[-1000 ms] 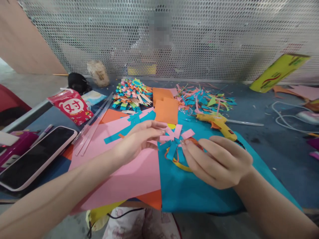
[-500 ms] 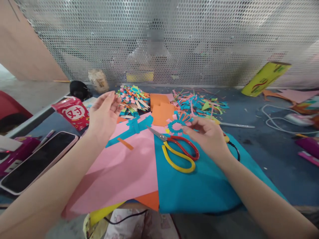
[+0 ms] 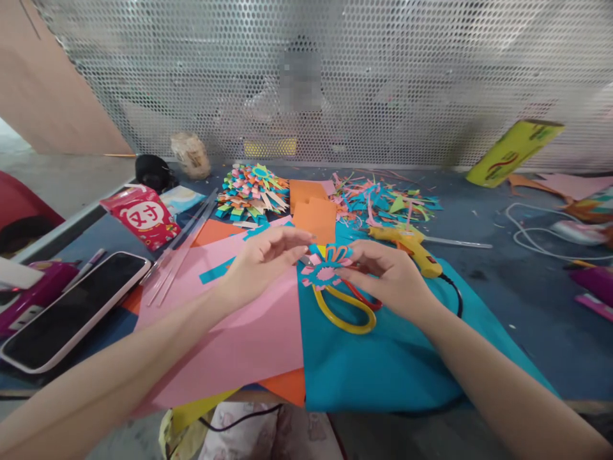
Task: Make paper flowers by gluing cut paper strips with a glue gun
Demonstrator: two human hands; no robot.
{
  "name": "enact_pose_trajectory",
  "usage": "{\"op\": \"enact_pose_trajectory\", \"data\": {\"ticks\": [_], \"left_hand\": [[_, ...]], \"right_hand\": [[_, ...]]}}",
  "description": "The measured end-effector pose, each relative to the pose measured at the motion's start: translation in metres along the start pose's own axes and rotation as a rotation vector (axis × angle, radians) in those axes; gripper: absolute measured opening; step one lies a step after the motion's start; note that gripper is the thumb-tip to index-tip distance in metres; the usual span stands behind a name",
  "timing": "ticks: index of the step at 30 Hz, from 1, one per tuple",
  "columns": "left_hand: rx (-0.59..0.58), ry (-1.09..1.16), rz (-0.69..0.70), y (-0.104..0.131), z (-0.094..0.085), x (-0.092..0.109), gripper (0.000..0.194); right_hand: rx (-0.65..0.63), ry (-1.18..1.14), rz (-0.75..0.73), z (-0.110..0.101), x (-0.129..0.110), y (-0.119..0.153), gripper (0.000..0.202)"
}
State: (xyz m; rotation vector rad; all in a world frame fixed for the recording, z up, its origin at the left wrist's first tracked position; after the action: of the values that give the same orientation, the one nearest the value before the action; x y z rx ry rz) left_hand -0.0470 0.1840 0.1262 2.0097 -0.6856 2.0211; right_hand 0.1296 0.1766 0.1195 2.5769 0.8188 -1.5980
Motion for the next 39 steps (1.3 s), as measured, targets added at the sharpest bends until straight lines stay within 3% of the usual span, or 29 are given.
{"op": "enact_pose_trajectory", "data": {"ticks": [7,13,18,22,26,31,35,39], "left_hand": [[0.208,-0.042,0.080,0.000,-0.013,0.002,0.016],[0.104,0.214,0.178,0.000,-0.008,0.005,0.021],[0.002,0.658,0.039,0.002,0.001,-0.002,0.023],[-0.038,0.730,-0.074,0.000,0.001,-0.008,0.023],[-0.167,0.501,-0.078,-0.002,0.006,-0.012,0.024],[-0.280,0.047,0.062,0.004,0.018,-0.003,0.014],[-0.217,-0.288,0.186,0.009,0.014,0.009,0.011],[-0.133,-0.290,0.214,0.007,0.006,0.010,0.011]], "right_hand": [[-0.004,-0.175,-0.035,-0.003,-0.002,0.000,0.030],[-0.019,-0.347,-0.078,-0.003,0.000,-0.002,0.026],[-0.050,-0.376,-0.115,-0.003,0.003,-0.002,0.015],[-0.056,-0.383,-0.138,-0.004,0.006,-0.001,0.010],[-0.057,-0.380,-0.162,-0.005,0.007,0.000,0.005],[-0.068,-0.366,-0.163,-0.005,0.008,0.000,0.002],[-0.075,-0.378,-0.156,-0.004,0.006,0.000,0.004],[-0.050,-0.363,-0.112,-0.004,0.005,0.000,0.011]]}}
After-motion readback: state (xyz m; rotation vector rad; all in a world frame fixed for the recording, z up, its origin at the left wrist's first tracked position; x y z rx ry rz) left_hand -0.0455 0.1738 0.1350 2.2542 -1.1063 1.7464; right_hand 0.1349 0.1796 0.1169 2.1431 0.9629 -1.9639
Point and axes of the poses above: each hand's wrist, its own y-axis away from the middle knuckle, its own z-axis out of the palm, x = y × z, the point moved 5 cm from there along -y, towards the middle knuckle, and after that the axes turned 10 degrees about -x, right-handed, at the moved point
